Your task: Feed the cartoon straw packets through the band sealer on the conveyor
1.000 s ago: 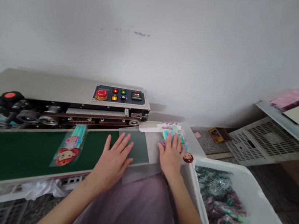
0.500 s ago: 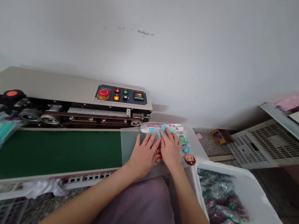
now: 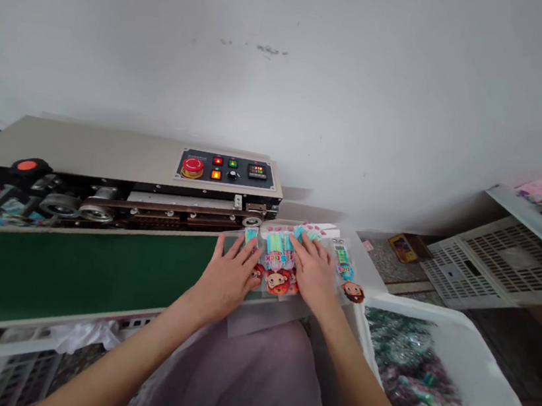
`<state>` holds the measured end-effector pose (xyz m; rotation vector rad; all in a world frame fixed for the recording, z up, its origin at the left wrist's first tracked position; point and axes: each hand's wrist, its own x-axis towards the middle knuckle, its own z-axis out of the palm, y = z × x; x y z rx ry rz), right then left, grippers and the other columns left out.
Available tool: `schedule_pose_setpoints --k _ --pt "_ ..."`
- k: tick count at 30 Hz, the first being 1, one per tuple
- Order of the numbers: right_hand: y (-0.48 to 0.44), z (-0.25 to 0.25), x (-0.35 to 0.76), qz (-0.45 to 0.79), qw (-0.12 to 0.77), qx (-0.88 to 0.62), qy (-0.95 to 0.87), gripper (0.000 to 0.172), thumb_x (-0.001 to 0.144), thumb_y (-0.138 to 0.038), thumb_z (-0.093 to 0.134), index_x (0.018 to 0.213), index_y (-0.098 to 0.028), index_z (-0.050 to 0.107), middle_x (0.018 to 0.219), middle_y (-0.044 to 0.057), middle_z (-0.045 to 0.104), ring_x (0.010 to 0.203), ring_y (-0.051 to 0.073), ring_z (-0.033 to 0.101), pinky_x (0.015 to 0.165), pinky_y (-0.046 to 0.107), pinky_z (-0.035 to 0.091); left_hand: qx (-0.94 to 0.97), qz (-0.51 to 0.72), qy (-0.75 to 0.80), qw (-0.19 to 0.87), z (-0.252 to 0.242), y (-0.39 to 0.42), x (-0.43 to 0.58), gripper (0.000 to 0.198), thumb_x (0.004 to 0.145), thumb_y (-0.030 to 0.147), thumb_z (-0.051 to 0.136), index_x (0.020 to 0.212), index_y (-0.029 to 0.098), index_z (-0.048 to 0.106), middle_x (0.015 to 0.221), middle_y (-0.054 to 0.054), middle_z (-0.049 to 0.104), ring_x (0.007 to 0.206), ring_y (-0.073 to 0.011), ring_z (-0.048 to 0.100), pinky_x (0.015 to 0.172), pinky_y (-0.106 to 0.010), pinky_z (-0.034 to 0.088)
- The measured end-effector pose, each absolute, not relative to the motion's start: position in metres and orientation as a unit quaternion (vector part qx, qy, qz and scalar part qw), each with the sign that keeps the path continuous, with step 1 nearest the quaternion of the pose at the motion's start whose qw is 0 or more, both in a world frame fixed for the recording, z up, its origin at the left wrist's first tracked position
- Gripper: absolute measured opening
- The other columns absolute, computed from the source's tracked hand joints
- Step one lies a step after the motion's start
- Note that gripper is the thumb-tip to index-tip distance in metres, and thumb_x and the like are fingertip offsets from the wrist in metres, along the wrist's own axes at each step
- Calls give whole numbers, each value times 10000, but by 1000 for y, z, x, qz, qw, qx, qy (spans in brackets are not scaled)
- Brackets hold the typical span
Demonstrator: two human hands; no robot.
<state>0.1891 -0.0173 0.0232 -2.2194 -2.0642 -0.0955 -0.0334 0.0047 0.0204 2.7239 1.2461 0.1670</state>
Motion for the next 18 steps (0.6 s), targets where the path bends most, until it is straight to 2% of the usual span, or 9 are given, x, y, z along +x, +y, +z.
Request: schedule_pose_setpoints --k 3,6,9,15,18 --pt "-19 23 186 -41 47 -735 -675 448 1048 -308 358 1468 -327 515 1559 11 478 1388 300 424 1086 477 336 886 73 456 49 23 3 -23 534 1044 430 343 1465 148 509 1604 -151 384 1502 -401 285 1196 -706 128" --pt "-21 22 185 -58 45 -732 -678 455 1052 -364 357 1479 -308 503 1563 34 472 1397 313 410 1091 491 329 896 109 427 49 16 2 -5 544 1059 424 280 1509 163 442 1615 -136 372 1517 -336 278 1213 -676 133" --pt "-22 20 189 -61 42 -727 -683 456 1050 -376 367 1486 -326 493 1564 19 471 1402 315 403 1099 494 323 916 130 376 58 4 2 6 581 1060 495 236 1559 219 345 1647 -103 315 1530 -287 255 1210 -668 164" --pt "-18 23 184 -55 40 -721 -690 438 1052 -335 369 1464 -363 515 1591 22 431 1443 335 354 1123 547 288 904 118 409 35 -5 7 -19 579 1060 503 216 1543 229 381 1646 -95 316 1527 -307 258 1200 -706 119" --pt "-16 23 176 -41 58 -709 -702 444 1053 -337 361 1473 -357 502 1583 30 442 1444 325 348 1135 551 274 891 100 443 25 3 10 -38 575 1059 483 239 1525 201 421 1635 -123 331 1520 -342 267 1193 -708 136"
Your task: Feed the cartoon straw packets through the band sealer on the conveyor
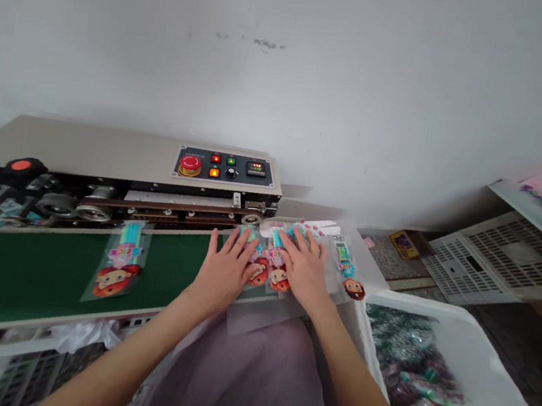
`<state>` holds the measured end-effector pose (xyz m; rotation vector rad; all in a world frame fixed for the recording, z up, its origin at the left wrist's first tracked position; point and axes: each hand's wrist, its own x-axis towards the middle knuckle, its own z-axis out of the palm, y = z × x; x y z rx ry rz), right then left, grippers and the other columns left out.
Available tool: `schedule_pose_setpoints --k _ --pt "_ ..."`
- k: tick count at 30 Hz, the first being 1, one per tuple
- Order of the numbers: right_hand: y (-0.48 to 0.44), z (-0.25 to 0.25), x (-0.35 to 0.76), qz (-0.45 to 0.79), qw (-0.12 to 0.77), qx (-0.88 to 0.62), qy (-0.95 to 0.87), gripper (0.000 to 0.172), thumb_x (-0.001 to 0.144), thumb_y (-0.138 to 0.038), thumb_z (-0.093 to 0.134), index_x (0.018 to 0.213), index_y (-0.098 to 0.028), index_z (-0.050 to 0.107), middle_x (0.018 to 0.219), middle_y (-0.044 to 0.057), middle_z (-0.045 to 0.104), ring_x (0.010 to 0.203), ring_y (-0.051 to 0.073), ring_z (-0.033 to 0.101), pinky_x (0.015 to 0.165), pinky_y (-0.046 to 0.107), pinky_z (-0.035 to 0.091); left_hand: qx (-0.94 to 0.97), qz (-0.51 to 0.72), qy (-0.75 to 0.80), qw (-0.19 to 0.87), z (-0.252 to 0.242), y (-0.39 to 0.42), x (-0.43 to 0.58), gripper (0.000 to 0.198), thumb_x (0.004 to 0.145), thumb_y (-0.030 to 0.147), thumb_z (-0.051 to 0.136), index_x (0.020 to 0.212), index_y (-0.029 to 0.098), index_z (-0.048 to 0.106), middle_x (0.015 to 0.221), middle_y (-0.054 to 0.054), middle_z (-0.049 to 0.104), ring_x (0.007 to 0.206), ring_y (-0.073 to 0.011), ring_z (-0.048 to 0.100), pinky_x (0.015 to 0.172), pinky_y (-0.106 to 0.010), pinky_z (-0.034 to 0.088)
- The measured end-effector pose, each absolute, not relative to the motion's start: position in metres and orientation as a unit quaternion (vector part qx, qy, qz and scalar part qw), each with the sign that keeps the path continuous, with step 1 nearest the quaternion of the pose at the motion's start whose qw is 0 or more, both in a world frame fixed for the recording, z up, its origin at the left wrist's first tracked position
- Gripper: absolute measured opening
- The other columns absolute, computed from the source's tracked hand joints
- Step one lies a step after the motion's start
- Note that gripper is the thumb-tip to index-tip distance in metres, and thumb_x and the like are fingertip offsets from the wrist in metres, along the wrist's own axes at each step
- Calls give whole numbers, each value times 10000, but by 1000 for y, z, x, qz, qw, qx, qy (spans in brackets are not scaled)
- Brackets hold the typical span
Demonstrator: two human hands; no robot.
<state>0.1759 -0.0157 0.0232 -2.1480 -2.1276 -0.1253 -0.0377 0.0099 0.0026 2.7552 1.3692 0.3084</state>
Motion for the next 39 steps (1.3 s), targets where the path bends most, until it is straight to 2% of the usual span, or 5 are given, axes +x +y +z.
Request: schedule_pose_setpoints --k 4,15,26,33,39 --pt "-16 19 179 -46 99 -730 -674 473 1056 -338 327 1500 -270 475 1548 59 489 1426 296 367 1126 498 299 866 87 492 14 20 9 -35 552 1049 431 299 1489 150 479 1594 -163 397 1491 -409 306 1173 -725 162" --pt "-15 14 207 -67 61 -739 -668 413 1036 -337 399 1410 -350 574 1552 11 489 1423 309 371 1114 546 274 926 105 359 57 3 10 8 518 1067 413 290 1543 232 382 1657 -104 285 1535 -315 238 1191 -678 214" --pt "-19 13 192 -9 73 -677 -733 633 910 -55 390 1434 -369 551 1565 -52 465 1423 282 371 1133 489 273 909 91 405 37 4 8 -36 523 1066 423 277 1534 228 405 1651 -106 298 1530 -326 248 1198 -698 145" --pt "-24 7 198 -59 102 -733 -670 468 1033 -292 393 1476 -197 512 1552 98 480 1401 297 422 1115 477 343 916 115 382 36 20 7 1 515 1070 380 278 1511 168 437 1616 -136 368 1518 -321 283 1211 -684 141" --pt "-29 10 207 -26 52 -716 -696 468 1040 -293 378 1495 -265 481 1602 43 406 1446 299 382 1143 530 314 919 119 373 48 0 8 9 527 1059 453 312 1524 227 415 1653 -117 290 1536 -305 240 1189 -701 188"
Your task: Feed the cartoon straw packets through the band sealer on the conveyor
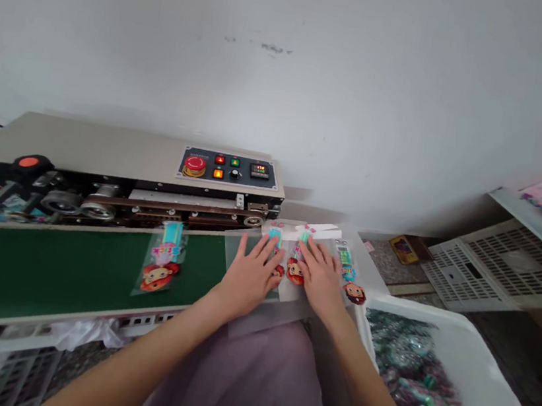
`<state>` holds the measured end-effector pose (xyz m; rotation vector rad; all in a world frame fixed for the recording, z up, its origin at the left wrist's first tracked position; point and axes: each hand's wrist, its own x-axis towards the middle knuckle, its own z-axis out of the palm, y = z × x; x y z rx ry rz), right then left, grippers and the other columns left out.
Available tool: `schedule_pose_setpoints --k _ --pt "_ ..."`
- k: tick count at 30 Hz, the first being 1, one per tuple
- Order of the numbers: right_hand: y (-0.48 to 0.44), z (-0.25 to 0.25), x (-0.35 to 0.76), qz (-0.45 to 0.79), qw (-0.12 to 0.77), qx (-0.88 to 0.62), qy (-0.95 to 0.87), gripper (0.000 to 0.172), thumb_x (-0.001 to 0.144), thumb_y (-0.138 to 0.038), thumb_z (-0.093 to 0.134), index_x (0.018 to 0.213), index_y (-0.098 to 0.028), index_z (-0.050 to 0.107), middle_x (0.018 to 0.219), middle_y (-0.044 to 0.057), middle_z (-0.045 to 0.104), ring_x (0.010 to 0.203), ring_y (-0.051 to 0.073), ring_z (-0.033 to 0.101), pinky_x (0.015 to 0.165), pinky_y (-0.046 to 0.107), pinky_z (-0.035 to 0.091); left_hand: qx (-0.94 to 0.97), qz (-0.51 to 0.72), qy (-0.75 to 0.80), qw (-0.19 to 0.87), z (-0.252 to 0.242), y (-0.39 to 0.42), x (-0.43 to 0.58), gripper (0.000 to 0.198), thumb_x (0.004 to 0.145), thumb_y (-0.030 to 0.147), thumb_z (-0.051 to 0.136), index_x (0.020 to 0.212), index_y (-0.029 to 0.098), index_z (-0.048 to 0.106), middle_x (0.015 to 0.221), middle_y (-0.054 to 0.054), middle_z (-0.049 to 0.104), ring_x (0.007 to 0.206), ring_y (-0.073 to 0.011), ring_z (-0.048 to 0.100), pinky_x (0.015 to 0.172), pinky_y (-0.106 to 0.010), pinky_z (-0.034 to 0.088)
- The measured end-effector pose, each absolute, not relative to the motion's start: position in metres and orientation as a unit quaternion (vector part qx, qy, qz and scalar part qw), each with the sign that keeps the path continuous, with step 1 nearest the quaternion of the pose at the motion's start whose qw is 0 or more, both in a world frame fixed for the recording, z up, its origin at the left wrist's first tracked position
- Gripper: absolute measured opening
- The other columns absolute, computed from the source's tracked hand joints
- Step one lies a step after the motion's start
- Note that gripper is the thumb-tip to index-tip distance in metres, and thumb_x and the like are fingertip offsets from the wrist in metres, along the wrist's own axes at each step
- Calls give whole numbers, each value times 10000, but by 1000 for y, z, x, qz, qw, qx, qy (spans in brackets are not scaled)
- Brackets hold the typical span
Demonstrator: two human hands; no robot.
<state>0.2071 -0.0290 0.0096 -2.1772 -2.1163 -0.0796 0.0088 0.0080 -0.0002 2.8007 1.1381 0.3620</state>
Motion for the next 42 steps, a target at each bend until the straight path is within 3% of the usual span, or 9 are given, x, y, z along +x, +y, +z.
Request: schedule_pose_setpoints --k 5,8,13,21,27,31,36,42 --pt "-31 15 196 59 72 -645 -758 478 1047 -260 343 1509 -328 447 1629 -34 346 1514 260 266 1191 541 241 898 106 424 41 3 1 -28 541 1058 464 297 1523 218 424 1644 -114 307 1528 -330 255 1187 -720 158" --pt "-31 15 190 52 101 -644 -757 485 1037 -269 379 1517 -307 439 1637 -13 336 1511 273 261 1188 543 235 879 108 464 32 13 -3 -28 557 1046 470 339 1503 176 461 1620 -145 353 1519 -372 258 1190 -722 139" --pt "-33 10 194 39 120 -652 -748 453 1029 -305 435 1474 -269 506 1575 19 453 1467 297 329 1163 543 265 912 115 388 69 15 -5 3 561 1063 444 287 1536 161 388 1625 -111 347 1526 -299 269 1217 -700 105" --pt "-26 10 148 38 127 -632 -764 428 1037 -347 453 1449 -263 535 1554 31 482 1439 322 364 1163 577 247 916 108 381 70 0 -1 -28 575 1069 439 270 1566 154 315 1637 -99 316 1538 -263 243 1235 -667 42" --pt "-38 18 181 -30 142 -681 -718 434 1058 -395 375 1424 -253 562 1526 39 519 1424 290 406 1166 531 288 888 134 440 8 1 -5 -77 541 1060 377 296 1526 120 398 1605 -150 372 1501 -317 325 1211 -686 119" --pt "-58 3 250 -126 96 -786 -597 501 1055 -381 317 1422 -145 562 1525 140 505 1434 344 394 1144 539 325 858 201 472 -27 8 -30 -99 523 1053 360 323 1480 87 452 1594 -189 378 1502 -347 314 1198 -697 137" --pt "-63 -15 256 -116 48 -807 -577 566 1051 -404 273 1492 -111 474 1546 186 462 1426 349 403 1112 538 373 880 196 432 6 20 -60 -90 450 1033 296 409 1450 154 498 1574 -149 433 1491 -312 350 1220 -669 143" --pt "-62 1 223 -95 42 -804 -586 571 1042 -449 250 1432 -173 562 1492 161 531 1244 387 512 946 574 449 876 204 436 22 30 -82 -96 423 1013 260 456 1420 163 524 1564 -130 457 1485 -322 358 1199 -656 275"
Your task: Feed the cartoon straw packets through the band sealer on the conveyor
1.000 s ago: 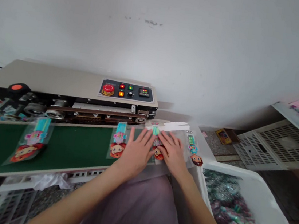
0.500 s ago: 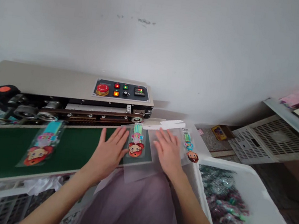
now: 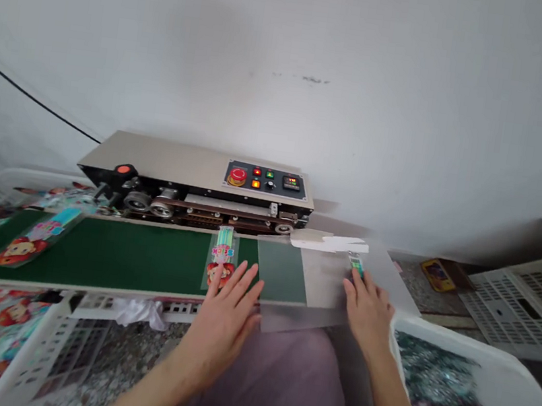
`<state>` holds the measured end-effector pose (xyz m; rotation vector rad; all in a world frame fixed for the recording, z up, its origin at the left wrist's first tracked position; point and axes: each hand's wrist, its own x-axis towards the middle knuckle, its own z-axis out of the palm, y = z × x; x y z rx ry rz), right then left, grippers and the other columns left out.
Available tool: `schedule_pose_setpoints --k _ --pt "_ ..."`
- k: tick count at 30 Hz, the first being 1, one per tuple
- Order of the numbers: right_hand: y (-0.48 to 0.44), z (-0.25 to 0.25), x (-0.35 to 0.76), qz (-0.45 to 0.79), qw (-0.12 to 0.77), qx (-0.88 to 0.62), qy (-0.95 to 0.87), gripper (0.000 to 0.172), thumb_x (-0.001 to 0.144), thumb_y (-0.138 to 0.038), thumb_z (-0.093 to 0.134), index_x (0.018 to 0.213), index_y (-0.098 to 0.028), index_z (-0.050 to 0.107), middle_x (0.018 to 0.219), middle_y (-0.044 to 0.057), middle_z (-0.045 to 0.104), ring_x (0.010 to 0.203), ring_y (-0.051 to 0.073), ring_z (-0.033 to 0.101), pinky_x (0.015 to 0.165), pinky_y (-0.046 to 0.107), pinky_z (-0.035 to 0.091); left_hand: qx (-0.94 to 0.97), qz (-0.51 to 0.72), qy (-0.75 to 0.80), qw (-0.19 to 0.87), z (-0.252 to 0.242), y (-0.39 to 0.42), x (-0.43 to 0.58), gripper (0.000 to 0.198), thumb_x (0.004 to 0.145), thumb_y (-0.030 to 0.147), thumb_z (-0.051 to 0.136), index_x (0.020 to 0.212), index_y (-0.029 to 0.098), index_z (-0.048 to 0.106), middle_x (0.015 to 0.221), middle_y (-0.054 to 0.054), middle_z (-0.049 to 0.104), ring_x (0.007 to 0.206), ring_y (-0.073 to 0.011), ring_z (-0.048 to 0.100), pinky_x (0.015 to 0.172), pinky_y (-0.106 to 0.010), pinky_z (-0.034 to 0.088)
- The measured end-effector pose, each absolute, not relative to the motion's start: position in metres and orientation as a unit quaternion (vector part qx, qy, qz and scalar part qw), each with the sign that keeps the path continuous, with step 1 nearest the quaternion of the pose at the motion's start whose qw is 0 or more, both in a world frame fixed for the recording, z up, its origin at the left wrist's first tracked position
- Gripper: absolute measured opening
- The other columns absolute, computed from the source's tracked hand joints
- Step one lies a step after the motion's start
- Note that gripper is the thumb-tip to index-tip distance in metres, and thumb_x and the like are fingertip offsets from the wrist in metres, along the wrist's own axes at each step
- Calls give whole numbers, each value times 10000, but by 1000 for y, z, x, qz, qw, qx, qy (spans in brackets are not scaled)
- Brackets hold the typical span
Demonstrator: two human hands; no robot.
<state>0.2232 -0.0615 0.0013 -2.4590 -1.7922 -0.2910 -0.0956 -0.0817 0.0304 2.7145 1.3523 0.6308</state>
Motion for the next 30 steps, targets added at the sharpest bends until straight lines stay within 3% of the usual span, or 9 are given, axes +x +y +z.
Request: schedule_pose_setpoints --k 4,9,17,30 --pt "-54 8 192 -79 51 -782 -616 569 1036 -454 268 1420 -171 578 1463 199 546 1191 392 534 909 552 455 880 248 403 36 18 -119 -101 405 990 162 459 1383 183 554 1523 -101 516 1461 -260 410 1193 -557 370" --pt "-37 10 130 -56 87 -771 -628 588 1040 -487 283 1446 -152 544 1529 222 468 1332 429 445 961 598 422 902 295 315 2 -17 -156 -89 425 932 125 493 1341 172 597 1470 -100 570 1438 -256 441 1115 -442 486" --pt "-31 6 71 -5 107 -791 -602 673 1022 -511 394 1523 -62 406 1597 286 314 1443 456 320 1100 688 245 905 281 316 -41 -27 -156 -85 442 920 232 557 1352 144 597 1510 -137 523 1429 -325 443 1066 -507 513" --pt "-35 3 45 28 155 -757 -634 613 1011 -491 446 1516 -144 438 1613 252 305 1467 449 293 1106 728 222 894 293 338 -27 -26 -159 -84 452 931 236 547 1376 161 564 1505 -113 533 1451 -306 413 1134 -516 446"
